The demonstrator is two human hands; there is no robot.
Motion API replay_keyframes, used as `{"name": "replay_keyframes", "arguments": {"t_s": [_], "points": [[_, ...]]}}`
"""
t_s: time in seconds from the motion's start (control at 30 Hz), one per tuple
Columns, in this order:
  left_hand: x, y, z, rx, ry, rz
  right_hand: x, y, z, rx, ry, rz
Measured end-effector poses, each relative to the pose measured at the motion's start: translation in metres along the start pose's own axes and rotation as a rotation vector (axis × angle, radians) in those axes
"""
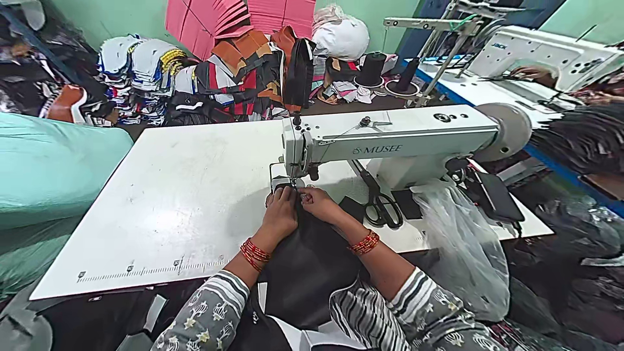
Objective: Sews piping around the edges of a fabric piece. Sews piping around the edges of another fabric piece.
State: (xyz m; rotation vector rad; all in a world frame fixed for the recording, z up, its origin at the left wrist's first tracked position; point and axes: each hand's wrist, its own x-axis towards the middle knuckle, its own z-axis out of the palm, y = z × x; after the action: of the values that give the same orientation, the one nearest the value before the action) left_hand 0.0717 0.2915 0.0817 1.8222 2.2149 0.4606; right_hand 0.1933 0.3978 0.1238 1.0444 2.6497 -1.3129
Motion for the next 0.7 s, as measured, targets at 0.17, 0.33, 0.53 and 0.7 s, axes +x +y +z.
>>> {"name": "replay_keyframes", "arguments": {"t_s": [0.17, 0.33, 0.53, 0.7], "points": [[-0.006, -0.005, -0.004, -0.032, -0.053, 0.058, -0.001, 0.002, 0.001, 0.002, 0.008, -0.004], [-0.010, -0.004, -0.007, -0.056, -0.061, 0.056, -0.005, -0.002, 0.003, -0.054, 0.006, 0.002], [-0.011, -0.008, -0.011, -0.116, -0.097, 0.057, -0.013, -0.020, 0.011, -0.273, -0.015, 0.016], [-0.013, -0.011, -0.009, -0.250, 0.052, 0.060, -0.013, -0.026, 0.021, -0.420, -0.052, 0.067]]}}
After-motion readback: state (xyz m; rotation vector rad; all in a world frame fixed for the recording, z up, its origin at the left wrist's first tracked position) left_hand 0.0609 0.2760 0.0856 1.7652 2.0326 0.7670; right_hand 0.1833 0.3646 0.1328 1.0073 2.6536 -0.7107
